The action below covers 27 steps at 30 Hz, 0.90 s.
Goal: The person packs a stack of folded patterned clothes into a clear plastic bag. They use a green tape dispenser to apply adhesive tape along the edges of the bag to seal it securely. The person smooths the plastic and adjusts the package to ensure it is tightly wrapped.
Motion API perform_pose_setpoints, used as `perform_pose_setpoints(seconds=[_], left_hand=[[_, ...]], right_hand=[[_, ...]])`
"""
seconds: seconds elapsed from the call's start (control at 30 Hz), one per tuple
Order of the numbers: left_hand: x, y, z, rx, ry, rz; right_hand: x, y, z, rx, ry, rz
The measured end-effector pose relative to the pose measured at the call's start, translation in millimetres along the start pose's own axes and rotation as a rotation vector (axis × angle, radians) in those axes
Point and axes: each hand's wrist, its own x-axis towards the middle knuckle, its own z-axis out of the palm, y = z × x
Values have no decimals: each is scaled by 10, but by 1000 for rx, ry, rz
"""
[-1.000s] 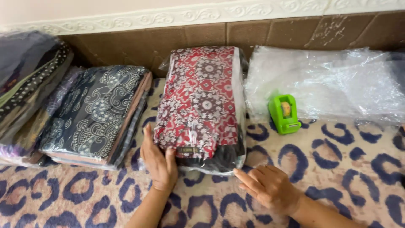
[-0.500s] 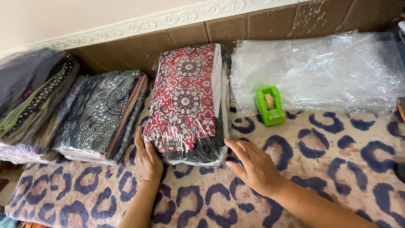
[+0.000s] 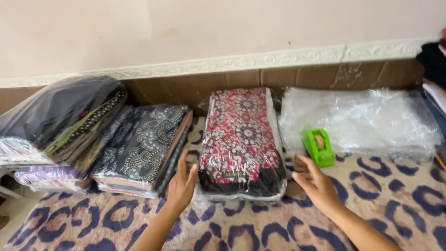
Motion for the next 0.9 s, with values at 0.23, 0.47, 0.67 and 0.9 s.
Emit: perform_pose_setpoints(seconds=[0.23,0.47,0.67,0.9], left_hand=[[1251,582,-469,-367,17,115],[1791,507,170,-437,-251,91],[1589,459,136,-580,-347,113],[1812,159,458,-766,-277,197]], right_hand=[[1080,-1411,22,223,12,-66],[1874,-1333,599,36,-27,227],[1882,-1191,639,198,-118,265],[1929,-1038,677,219,-84,191]])
